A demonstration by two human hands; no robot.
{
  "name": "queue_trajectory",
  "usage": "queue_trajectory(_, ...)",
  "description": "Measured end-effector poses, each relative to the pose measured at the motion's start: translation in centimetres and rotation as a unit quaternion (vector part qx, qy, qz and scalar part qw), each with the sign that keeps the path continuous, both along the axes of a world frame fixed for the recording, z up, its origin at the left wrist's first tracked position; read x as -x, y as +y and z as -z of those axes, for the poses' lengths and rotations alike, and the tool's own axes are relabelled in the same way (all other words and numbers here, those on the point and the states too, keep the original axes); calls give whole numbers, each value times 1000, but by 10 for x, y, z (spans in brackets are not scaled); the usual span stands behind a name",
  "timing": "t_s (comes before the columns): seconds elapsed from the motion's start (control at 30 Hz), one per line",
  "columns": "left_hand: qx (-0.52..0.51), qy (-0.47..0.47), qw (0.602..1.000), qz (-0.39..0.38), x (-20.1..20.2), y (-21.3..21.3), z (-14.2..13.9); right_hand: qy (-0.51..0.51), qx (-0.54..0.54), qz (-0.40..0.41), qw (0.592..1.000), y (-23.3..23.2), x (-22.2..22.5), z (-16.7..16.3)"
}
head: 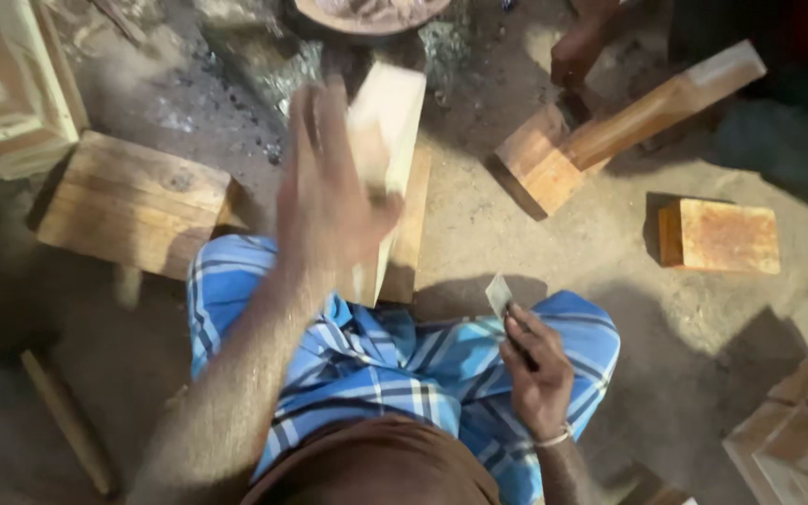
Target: The person sits on the floor and repeatedly rubs a rectangular wooden plank with a small abrasive block. They turn the plank over to treat different sides and edges, occasionally pausing to inspect the surface before continuing the smoothing process.
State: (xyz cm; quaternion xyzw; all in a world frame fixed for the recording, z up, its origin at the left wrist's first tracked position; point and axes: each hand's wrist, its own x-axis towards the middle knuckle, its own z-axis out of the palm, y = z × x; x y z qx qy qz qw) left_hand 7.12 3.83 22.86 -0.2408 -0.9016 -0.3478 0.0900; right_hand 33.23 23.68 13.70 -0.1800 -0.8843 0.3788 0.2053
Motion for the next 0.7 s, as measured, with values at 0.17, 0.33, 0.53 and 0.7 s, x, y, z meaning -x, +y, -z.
queue_trajectory(0.17, -48, 63, 996, 32, -83, 5, 8, 94, 198, -33, 975, 12, 62, -5)
queue_trajectory(0.33, -12, -169, 984, 48, -87, 3, 12, 124, 314, -106, 935, 9, 107, -28)
queue_trajectory(0.53, -48, -14, 990, 129, -75, -18, 27, 65, -48, -140, 987, 7, 141, -65)
queue_trajectory(0.7, -94, 43, 980, 170, -73, -21, 36, 90, -206, -139, 964, 6, 169, -97)
